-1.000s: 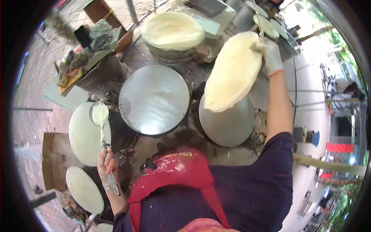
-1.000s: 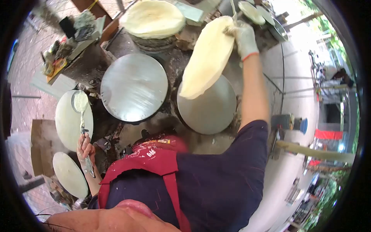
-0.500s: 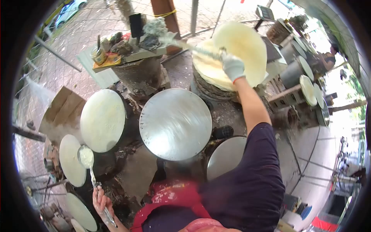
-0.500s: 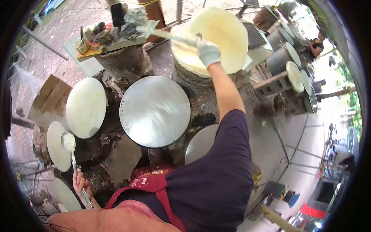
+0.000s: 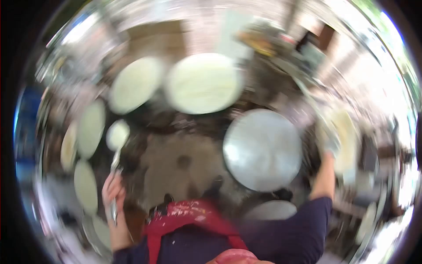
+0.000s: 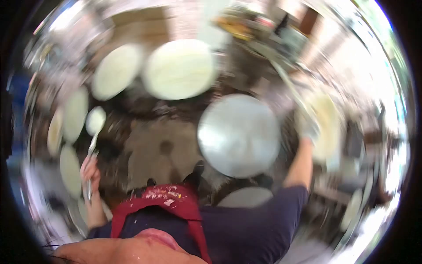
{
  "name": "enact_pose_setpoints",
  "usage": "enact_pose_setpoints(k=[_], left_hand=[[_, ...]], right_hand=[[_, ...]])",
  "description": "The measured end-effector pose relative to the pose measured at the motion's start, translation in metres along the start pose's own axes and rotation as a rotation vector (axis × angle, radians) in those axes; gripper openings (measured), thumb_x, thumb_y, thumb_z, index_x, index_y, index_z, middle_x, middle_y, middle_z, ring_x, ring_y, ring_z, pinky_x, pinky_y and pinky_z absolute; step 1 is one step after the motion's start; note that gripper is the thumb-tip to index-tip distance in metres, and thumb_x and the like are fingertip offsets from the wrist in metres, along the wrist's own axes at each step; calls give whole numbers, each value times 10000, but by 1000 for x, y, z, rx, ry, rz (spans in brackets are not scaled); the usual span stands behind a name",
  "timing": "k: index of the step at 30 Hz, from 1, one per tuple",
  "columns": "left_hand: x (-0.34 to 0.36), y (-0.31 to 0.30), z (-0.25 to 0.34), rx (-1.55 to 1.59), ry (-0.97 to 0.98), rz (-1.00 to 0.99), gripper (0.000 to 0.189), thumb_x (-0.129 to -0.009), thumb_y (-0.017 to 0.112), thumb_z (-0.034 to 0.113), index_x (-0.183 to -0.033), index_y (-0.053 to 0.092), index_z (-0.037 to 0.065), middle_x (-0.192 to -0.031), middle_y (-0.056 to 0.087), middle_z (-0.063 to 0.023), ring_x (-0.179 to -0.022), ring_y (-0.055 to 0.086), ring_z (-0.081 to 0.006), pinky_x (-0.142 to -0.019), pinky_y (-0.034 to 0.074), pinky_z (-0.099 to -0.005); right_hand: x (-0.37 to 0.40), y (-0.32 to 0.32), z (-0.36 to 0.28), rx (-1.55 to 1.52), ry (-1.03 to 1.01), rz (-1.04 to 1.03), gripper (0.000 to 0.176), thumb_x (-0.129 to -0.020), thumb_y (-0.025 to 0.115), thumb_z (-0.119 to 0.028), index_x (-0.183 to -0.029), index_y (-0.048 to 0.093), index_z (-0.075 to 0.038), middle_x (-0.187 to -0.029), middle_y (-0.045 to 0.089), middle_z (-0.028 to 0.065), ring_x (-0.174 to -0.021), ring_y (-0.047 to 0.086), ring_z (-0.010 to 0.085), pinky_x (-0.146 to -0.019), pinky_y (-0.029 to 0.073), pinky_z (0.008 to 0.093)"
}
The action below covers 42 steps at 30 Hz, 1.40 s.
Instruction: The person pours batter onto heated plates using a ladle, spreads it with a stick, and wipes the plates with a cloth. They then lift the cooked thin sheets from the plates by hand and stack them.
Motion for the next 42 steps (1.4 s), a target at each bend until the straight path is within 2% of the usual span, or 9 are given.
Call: enact_pose_setpoints(k=[8, 10, 16, 22, 26, 33, 36, 40, 42], left_hand=[[173, -103, 121, -79, 445, 184, 264, -1007, 392, 194, -1025, 514, -40, -577, 388, 68, -334, 332, -15, -387, 266, -193], [236, -145, 166, -39, 552, 230, 266, -1008, 393, 195, -1027, 518, -39, -585, 394, 63, -337, 337, -22, -385, 270, -197], [462, -332, 342, -568, 745, 786, 328, -964, 488, 304, -724, 441, 85, -525, 398, 22, -344, 337, -92, -358, 304, -232], [585, -539, 390, -1898, -5, 1700, 218, -905, 460, 163, -840, 572, -12, -750, 654, -189, -670, 650, -360, -618, 517, -442], [573, -622, 438, -1790, -190, 1419, 242, -890, 456, 133, -904, 634, -31, -875, 653, -252, -857, 638, -412, -748, 503, -494], [576, -664, 465, -2144, -405, 1037, 289, -939, 496, 245, -865, 636, 3, -759, 655, -181, -670, 645, -327, -580, 514, -424], [598, -756, 375, -881, -139, 1085, 327, -958, 497, 344, -851, 565, 43, -612, 550, -63, -516, 544, -202, -448, 464, -352], [595, -689, 276, -224, 144, 790, 374, -964, 471, 442, -844, 497, 89, -511, 337, 39, -415, 319, -85, -387, 285, -260], [582, -648, 239, 43, 323, 607, 393, -952, 478, 479, -834, 510, 106, -492, 294, 67, -376, 250, -60, -391, 233, -241]], right_hand=[[142, -15, -242, -422, 54, 73, 302, -909, 565, -153, -1165, 601, 3, -1168, 624, 136, -1046, 600, 255, -894, 481, 348], [202, -17, -367, -1174, 286, -219, 307, -865, 613, -62, -1160, 585, 16, -1049, 609, 42, -934, 571, 144, -812, 500, 275], [424, -156, -790, -1400, -274, -888, 483, -786, 674, -11, -1255, 555, 6, -1273, 579, 153, -1077, 608, 198, -888, 491, 294], [515, -226, -916, -850, -602, -1171, 499, -788, 691, -66, -1268, 561, -28, -1191, 628, 153, -1016, 648, 209, -838, 514, 317], [555, -229, -953, -1106, -199, -1477, 540, -788, 688, -3, -1301, 519, 12, -1193, 623, 86, -987, 607, 115, -828, 501, 254], [584, -227, -983, -930, -436, -1431, 517, -804, 664, 0, -1298, 512, 28, -1201, 609, 89, -981, 602, 118, -835, 489, 239], [603, -232, -990, -789, -634, -1455, 496, -817, 658, -15, -1291, 518, 27, -1182, 619, 86, -970, 603, 111, -823, 490, 232], [657, -239, -985, -903, -361, -1910, 468, -878, 548, 38, -1335, 446, 52, -1077, 589, 61, -849, 571, 103, -758, 498, 227], [684, -215, -959, -746, -772, -1826, 393, -941, 488, -3, -1327, 450, 55, -1048, 592, 47, -859, 560, 81, -791, 470, 200]])
Point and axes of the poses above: each hand's wrist, its own x-axis away from the middle knuckle, its own y-axis out of the palm, z = x × y, the point moved 5 cm from there along -x, towards the middle knuckle
